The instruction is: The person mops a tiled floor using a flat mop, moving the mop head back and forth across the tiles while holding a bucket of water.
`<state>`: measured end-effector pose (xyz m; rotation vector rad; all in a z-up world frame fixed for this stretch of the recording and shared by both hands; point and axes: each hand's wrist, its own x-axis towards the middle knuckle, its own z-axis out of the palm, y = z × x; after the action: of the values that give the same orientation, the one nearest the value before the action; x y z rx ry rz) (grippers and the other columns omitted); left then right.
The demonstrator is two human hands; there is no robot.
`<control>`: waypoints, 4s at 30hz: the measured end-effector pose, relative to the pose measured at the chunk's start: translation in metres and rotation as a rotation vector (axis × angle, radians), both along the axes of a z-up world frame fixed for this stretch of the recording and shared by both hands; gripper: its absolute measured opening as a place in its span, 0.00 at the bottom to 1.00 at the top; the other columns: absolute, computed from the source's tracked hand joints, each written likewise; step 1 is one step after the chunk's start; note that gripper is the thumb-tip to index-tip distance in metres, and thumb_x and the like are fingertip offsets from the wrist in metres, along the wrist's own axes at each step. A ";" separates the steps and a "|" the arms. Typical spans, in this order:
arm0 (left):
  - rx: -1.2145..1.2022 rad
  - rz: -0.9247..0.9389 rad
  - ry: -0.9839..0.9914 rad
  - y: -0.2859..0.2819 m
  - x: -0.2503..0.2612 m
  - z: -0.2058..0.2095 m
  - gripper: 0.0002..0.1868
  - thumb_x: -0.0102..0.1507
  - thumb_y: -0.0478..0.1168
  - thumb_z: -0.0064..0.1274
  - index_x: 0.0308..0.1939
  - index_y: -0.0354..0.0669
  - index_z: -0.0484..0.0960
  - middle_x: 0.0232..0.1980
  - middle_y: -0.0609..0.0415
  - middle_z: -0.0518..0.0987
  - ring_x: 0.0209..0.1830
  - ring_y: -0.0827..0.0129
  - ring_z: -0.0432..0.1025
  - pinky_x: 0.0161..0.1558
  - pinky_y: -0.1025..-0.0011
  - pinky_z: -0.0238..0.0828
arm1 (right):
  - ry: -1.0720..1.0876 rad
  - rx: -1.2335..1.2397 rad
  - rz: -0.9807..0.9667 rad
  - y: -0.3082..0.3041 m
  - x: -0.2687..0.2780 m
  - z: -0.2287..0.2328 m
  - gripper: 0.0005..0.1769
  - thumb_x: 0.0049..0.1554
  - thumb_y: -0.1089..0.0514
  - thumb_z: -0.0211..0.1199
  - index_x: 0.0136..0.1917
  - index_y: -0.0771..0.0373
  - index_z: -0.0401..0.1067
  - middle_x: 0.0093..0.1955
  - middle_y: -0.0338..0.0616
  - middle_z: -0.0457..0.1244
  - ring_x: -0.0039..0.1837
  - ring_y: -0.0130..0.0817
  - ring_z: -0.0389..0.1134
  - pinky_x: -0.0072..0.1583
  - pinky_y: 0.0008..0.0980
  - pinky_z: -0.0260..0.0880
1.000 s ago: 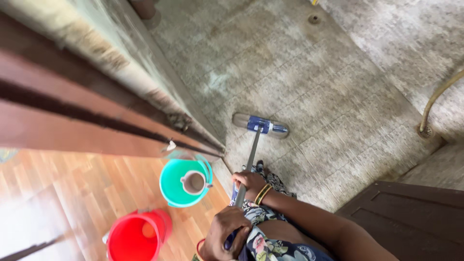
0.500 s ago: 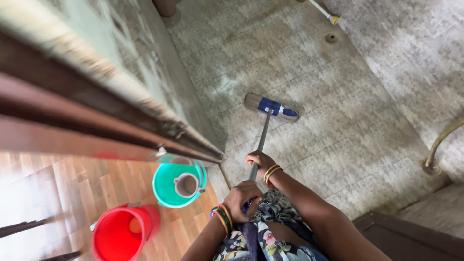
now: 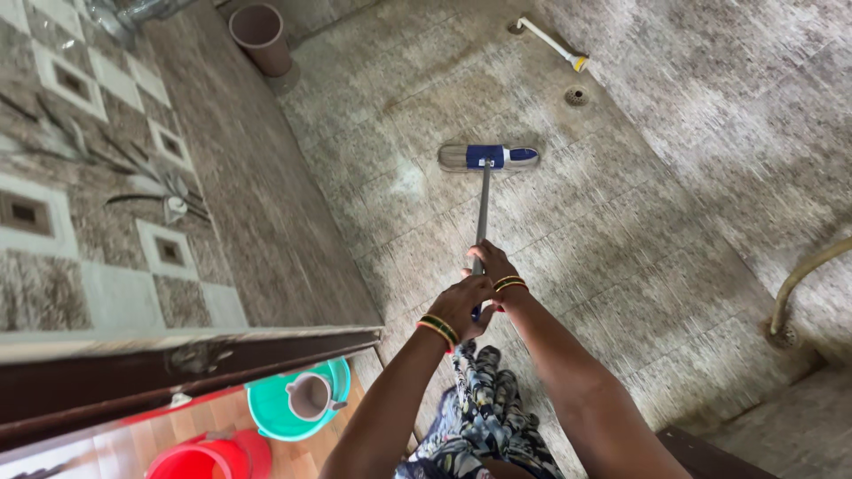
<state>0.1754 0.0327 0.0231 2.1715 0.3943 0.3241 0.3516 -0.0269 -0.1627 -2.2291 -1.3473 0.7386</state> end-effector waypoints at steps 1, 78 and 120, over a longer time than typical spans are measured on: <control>0.007 0.004 0.027 0.001 0.009 -0.003 0.11 0.60 0.48 0.60 0.42 0.49 0.84 0.51 0.50 0.79 0.51 0.52 0.76 0.49 0.58 0.75 | 0.000 0.007 -0.007 0.001 0.008 0.000 0.30 0.49 0.41 0.72 0.62 0.48 0.68 0.77 0.57 0.52 0.75 0.61 0.54 0.70 0.49 0.62; -0.197 0.852 -0.158 -0.122 -0.225 0.139 0.07 0.60 0.36 0.51 0.29 0.37 0.80 0.33 0.47 0.81 0.31 0.57 0.78 0.35 0.64 0.74 | 0.207 -0.142 1.128 0.021 -0.226 0.093 0.18 0.56 0.46 0.64 0.31 0.55 0.66 0.33 0.40 0.64 0.39 0.38 0.69 0.45 0.40 0.72; -0.153 0.539 -0.114 -0.110 -0.189 0.055 0.05 0.56 0.34 0.55 0.35 0.38 0.79 0.46 0.44 0.83 0.53 0.48 0.77 0.55 0.59 0.74 | 0.116 0.070 0.883 0.023 -0.159 0.001 0.12 0.42 0.61 0.70 0.36 0.61 0.68 0.44 0.50 0.65 0.58 0.54 0.64 0.61 0.46 0.67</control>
<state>-0.0141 -0.0777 0.0781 1.8592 0.9098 0.6871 0.1925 -0.0043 -0.1612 -1.4354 -2.2557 1.0460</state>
